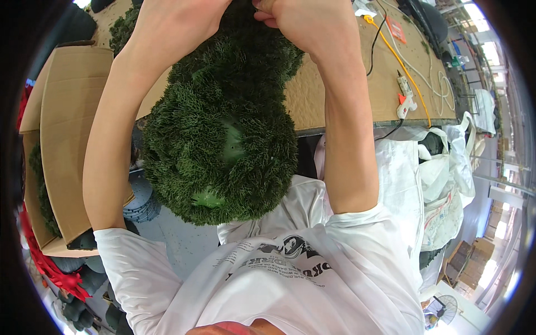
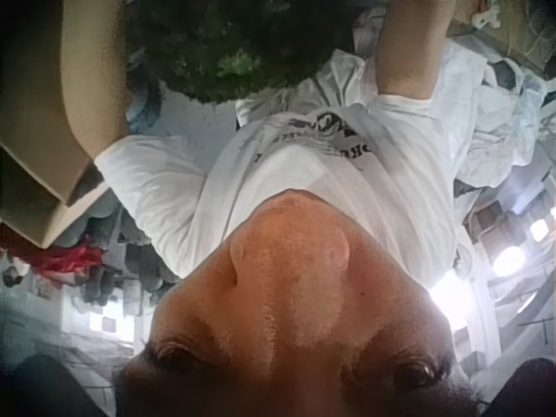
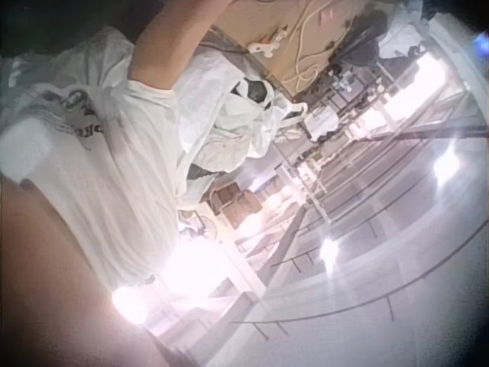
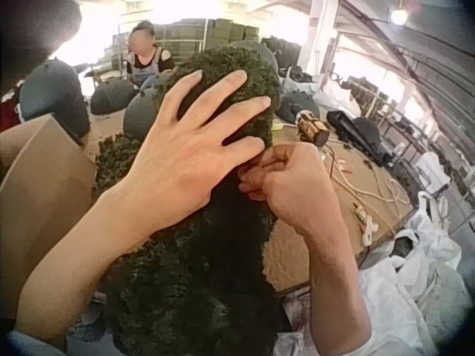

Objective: Applying patches of artificial moss or greenery to a foam animal frame using a glue gun and drill.

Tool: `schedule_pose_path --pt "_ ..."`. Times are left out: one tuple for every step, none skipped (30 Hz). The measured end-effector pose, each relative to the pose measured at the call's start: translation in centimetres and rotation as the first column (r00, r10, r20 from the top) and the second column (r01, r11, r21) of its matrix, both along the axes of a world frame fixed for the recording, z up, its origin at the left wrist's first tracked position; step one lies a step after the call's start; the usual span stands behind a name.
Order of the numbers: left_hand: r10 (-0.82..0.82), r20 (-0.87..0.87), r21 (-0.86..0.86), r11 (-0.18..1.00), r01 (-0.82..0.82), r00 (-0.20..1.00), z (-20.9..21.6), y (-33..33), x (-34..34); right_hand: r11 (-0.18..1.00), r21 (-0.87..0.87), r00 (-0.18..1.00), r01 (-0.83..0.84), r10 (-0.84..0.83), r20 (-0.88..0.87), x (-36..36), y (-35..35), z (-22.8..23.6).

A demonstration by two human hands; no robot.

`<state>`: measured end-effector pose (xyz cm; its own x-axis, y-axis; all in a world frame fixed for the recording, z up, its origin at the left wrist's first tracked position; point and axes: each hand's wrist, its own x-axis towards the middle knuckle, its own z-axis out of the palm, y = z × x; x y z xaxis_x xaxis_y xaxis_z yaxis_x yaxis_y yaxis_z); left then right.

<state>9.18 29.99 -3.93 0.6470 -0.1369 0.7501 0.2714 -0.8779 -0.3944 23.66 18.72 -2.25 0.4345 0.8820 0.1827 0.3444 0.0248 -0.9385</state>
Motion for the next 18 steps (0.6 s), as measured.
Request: schedule_pose_path --pt "-0.001 0.006 -0.001 1.000 0.001 1.000 0.0 0.0 -0.1 1.000 0.007 1.000 0.009 -0.009 0.007 -0.1 0.0 -0.1" --pt "-0.006 0.007 0.001 1.000 0.006 1.000 0.1 0.1 -0.2 1.000 0.013 1.000 0.017 -0.017 0.014 -0.1 0.1 -0.1" --pt "-0.015 0.012 0.003 1.000 0.015 1.000 0.1 0.2 -0.2 1.000 0.014 1.000 0.020 -0.020 0.022 0.0 0.1 -0.3" --pt "-0.018 0.021 0.003 1.000 0.018 1.000 0.1 0.2 -0.2 1.000 0.028 1.000 0.007 -0.008 0.012 0.3 0.2 -0.6" --pt "-0.030 0.022 0.005 1.000 0.030 0.999 0.1 0.3 -0.1 0.999 0.043 1.000 -0.005 0.005 0.001 0.5 0.2 -0.7" --pt "-0.040 0.023 0.007 0.999 0.040 0.999 0.0 0.4 0.0 0.999 0.043 1.000 -0.004 0.004 0.010 0.7 0.4 -0.9" --pt "-0.036 0.031 0.007 0.999 0.036 0.999 -0.5 1.2 0.1 1.000 0.000 0.999 0.022 -0.022 0.030 0.8 0.6 -1.1" --pt "-0.100 0.125 0.042 0.995 0.095 0.987 -1.2 2.3 0.6 0.998 -0.043 0.997 0.050 -0.047 0.052 0.7 0.7 -1.0" --pt "-0.170 0.214 0.082 0.984 0.155 0.962 -0.9 2.3 0.9 0.998 -0.044 0.997 0.050 -0.048 0.059 0.7 0.8 -0.9" --pt "-0.170 0.220 0.082 0.984 0.155 0.961 -1.1 1.8 0.6 0.995 -0.064 0.993 0.077 -0.072 0.089 0.7 0.8 -0.7" --pt "-0.120 0.255 -0.046 0.990 0.136 0.960 -1.5 1.1 0.2 0.991 -0.083 0.988 0.105 -0.095 0.119 0.7 0.7 -0.6" --pt "-0.062 0.280 -0.173 0.978 0.114 0.958 -1.5 0.4 -0.3 0.991 -0.083 0.988 0.100 -0.090 0.123 0.4 0.7 -0.6" --pt "0.025 0.359 0.096 0.993 -0.064 0.933 -1.4 2.9 0.0 0.987 -0.114 0.977 0.111 -0.087 0.193 0.1 0.5 -0.5" --pt "0.032 0.363 0.096 0.993 -0.072 0.931 -2.8 3.8 -0.2 0.982 -0.143 0.962 0.123 -0.082 0.262 -0.2 0.5 -0.4" --pt "0.088 0.410 -0.042 0.996 -0.078 0.908 -3.1 3.3 0.2 0.981 -0.145 0.960 0.131 -0.089 0.267 0.6 0.4 -0.7" --pt "0.154 0.444 -0.178 0.981 -0.081 0.883 -3.0 2.5 0.0 0.988 -0.123 0.968 0.091 -0.059 0.245 1.2 0.5 -1.0" --pt "0.134 0.417 -0.287 0.958 -0.010 0.899 -2.9 1.6 -0.7 0.994 -0.100 0.974 0.051 -0.028 0.224 1.8 0.5 -1.1" --pt "0.136 0.418 -0.288 0.958 -0.011 0.898 -2.9 1.4 -0.8 0.994 -0.101 0.974 0.050 -0.027 0.225 1.8 0.5 -1.1"
